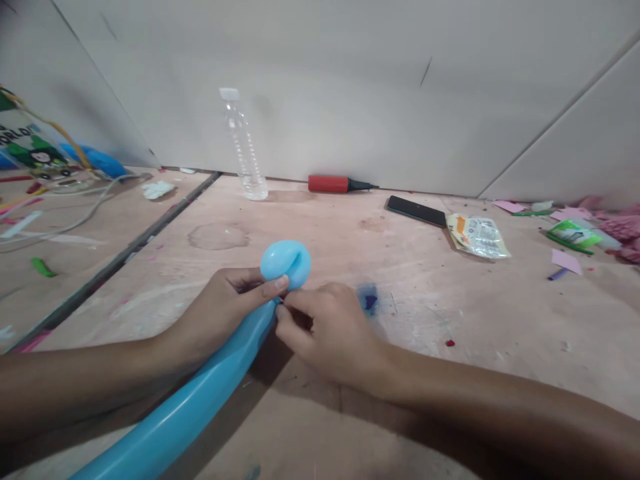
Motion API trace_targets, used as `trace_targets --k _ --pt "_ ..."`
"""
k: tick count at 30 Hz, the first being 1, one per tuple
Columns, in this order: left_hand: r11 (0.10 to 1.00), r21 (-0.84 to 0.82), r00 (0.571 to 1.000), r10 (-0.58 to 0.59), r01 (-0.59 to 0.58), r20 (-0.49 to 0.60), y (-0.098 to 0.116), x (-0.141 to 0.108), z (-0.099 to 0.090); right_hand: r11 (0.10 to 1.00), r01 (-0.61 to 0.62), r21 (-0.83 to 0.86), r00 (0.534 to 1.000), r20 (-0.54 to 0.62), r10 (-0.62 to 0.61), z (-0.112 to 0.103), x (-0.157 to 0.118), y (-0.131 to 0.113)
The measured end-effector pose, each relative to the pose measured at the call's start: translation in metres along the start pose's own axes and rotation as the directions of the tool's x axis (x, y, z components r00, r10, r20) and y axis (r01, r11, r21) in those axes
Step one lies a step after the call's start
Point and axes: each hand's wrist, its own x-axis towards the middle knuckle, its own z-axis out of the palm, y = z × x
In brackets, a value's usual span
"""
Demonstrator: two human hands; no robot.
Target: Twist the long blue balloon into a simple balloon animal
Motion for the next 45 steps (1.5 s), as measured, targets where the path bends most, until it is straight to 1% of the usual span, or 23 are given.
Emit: trace_targets --k 2,4,5,7,9,11,13,15,17,20,23,24,25,26,29,31,34,38,41,42,43,45 --pt "1.0 0.026 1.0 -0.004 0.004 -0.015 0.0 0.0 -0.001 0.998 -0.037 0.057 0.999 -0.006 0.038 0.001 0.002 0.003" --pt "0.999 0.052 0.999 -0.008 0.01 -0.039 -0.001 0.001 -0.002 0.983 -0.119 0.142 0.993 -0.002 0.121 0.001 0.005 0.006" --pt "0.998 0.061 0.999 0.001 0.002 -0.048 -0.001 0.001 -0.003 0.971 -0.154 0.18 0.987 -0.004 0.158 0.0 0.006 0.008" --pt "0.995 0.088 0.997 0.06 -0.056 -0.051 -0.001 0.0 -0.004 0.949 -0.203 0.241 0.978 0.002 0.209 -0.003 0.008 0.011" --pt "0.978 0.141 0.987 0.157 -0.151 -0.03 -0.001 -0.001 -0.005 0.94 -0.205 0.272 0.978 0.026 0.206 -0.007 0.009 0.012" --pt "0.95 0.208 0.971 0.237 -0.232 0.002 0.001 -0.003 -0.006 0.944 -0.173 0.28 0.985 0.073 0.159 -0.013 0.008 0.014" --pt "0.935 0.233 0.963 0.266 -0.269 0.043 0.002 -0.005 -0.006 0.949 -0.132 0.286 0.988 0.118 0.102 -0.019 0.008 0.017" --pt "0.952 0.191 0.97 0.224 -0.238 0.095 0.002 -0.006 -0.006 0.947 -0.105 0.303 0.987 0.149 0.062 -0.023 0.01 0.023" --pt "0.986 0.092 0.976 0.12 -0.138 0.18 0.002 -0.007 -0.006 0.939 -0.07 0.336 0.984 0.178 0.01 -0.026 0.012 0.03" --pt "1.0 -0.018 0.954 -0.016 0.022 0.3 0.0 -0.007 -0.006 0.927 0.017 0.374 0.972 0.211 -0.103 -0.028 0.016 0.039" --pt "0.996 -0.01 0.941 -0.085 0.094 0.326 -0.001 -0.004 -0.008 0.938 0.145 0.315 0.963 0.172 -0.206 -0.03 0.016 0.042" --pt "0.994 0.004 0.942 -0.101 0.105 0.321 0.0 -0.003 -0.009 0.939 0.162 0.303 0.959 0.176 -0.222 -0.031 0.015 0.042" --pt "0.993 0.014 0.942 -0.114 0.116 0.314 0.0 -0.003 -0.009 0.939 0.151 0.308 0.957 0.194 -0.217 -0.032 0.014 0.04" --pt "0.992 0.015 0.944 -0.123 0.124 0.307 0.0 -0.002 -0.009 0.939 0.113 0.324 0.956 0.224 -0.192 -0.032 0.013 0.038" --pt "0.988 -0.029 0.949 -0.134 0.149 0.287 0.001 -0.001 -0.009 0.93 -0.042 0.364 0.95 0.302 -0.076 -0.035 0.012 0.032" --pt "0.986 -0.06 0.952 -0.131 0.153 0.276 0.002 0.0 -0.008 0.912 -0.124 0.391 0.945 0.327 -0.012 -0.037 0.013 0.029" --pt "0.99 -0.033 0.963 -0.123 0.135 0.24 0.002 0.0 -0.007 0.862 -0.226 0.453 0.936 0.348 0.062 -0.043 0.017 0.029" --pt "0.995 0.002 0.976 -0.103 0.105 0.191 0.001 0.0 -0.006 0.787 -0.281 0.549 0.941 0.318 0.114 -0.049 0.022 0.031" --pt "0.995 0.001 0.978 -0.1 0.102 0.183 -0.001 0.0 -0.006 0.733 -0.382 0.562 0.904 0.393 0.169 -0.047 0.019 0.028" --pt "0.995 0.012 0.978 -0.097 0.097 0.182 -0.001 0.001 -0.007 0.725 -0.399 0.562 0.896 0.408 0.177 -0.045 0.017 0.026" --pt "0.996 0.032 0.981 -0.084 0.079 0.174 -0.002 0.001 -0.007 0.729 -0.395 0.559 0.896 0.41 0.171 -0.043 0.015 0.023" --pt "0.996 0.086 0.99 -0.025 0.013 0.14 -0.002 0.003 -0.008 0.779 -0.33 0.534 0.922 0.361 0.143 -0.04 0.012 0.018"
